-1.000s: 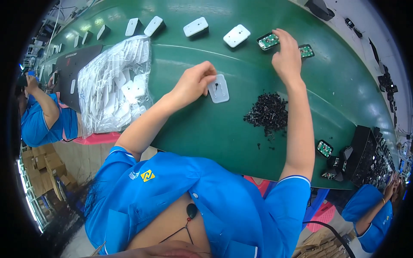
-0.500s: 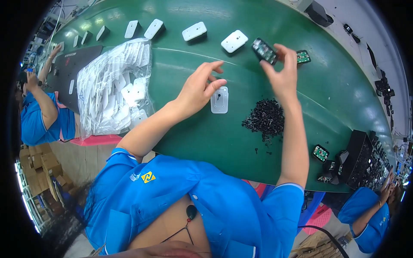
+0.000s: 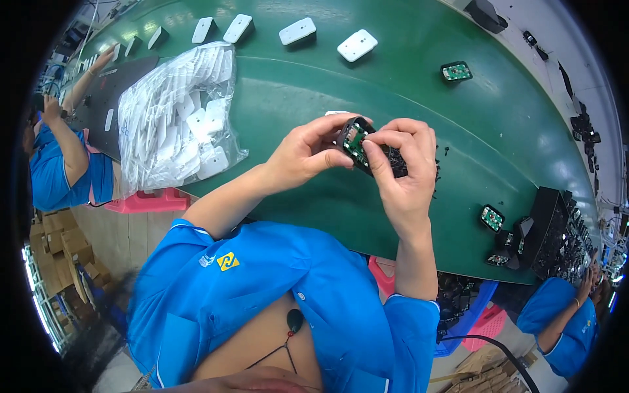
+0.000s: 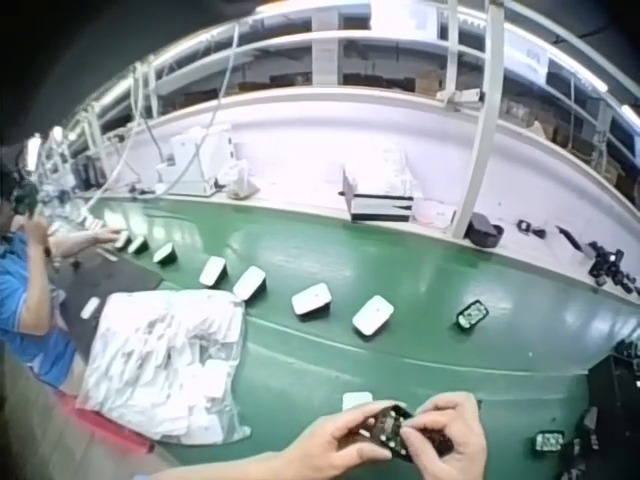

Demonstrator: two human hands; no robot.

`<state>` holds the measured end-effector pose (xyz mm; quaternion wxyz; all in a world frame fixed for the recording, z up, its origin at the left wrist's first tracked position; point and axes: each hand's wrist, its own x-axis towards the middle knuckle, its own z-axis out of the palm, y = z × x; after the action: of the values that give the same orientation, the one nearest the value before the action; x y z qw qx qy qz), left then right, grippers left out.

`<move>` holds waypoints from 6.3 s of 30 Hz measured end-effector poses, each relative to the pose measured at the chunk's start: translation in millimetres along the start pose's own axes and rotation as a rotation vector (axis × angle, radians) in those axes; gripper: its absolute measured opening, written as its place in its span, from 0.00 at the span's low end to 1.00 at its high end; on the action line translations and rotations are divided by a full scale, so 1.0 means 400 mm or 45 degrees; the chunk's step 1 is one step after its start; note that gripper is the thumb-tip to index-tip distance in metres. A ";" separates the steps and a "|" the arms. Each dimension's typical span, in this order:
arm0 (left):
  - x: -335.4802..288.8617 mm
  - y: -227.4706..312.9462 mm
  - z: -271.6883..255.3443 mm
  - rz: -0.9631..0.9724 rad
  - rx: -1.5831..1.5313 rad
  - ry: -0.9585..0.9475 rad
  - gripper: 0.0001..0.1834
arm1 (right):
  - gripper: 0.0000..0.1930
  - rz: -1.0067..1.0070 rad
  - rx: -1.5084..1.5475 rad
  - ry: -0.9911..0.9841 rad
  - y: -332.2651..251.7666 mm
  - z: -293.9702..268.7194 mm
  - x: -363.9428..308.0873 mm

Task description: The person assembles small electronic parts by hand, placing pins and screws into plastic housings at a factory workbench.

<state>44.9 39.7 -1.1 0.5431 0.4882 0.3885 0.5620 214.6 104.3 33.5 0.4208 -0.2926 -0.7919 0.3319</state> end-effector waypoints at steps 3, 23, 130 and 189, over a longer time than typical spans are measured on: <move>-0.011 -0.001 0.002 0.068 0.228 0.011 0.27 | 0.06 0.002 -0.150 -0.028 -0.027 -0.005 -0.002; -0.049 -0.009 -0.017 -0.206 -0.504 -0.233 0.25 | 0.24 0.281 0.532 -0.376 0.036 -0.044 -0.029; 0.395 -0.143 -0.119 -0.473 0.615 0.348 0.19 | 0.10 0.656 -0.550 0.107 0.345 -0.254 -0.039; -0.093 0.037 -0.029 0.246 0.698 0.261 0.11 | 0.19 0.387 0.464 -0.221 -0.033 0.069 -0.042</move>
<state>27.9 2.2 6.1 0.2934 0.5918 0.5302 0.5316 196.3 76.1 24.0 0.3422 -0.2982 -0.6991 0.5525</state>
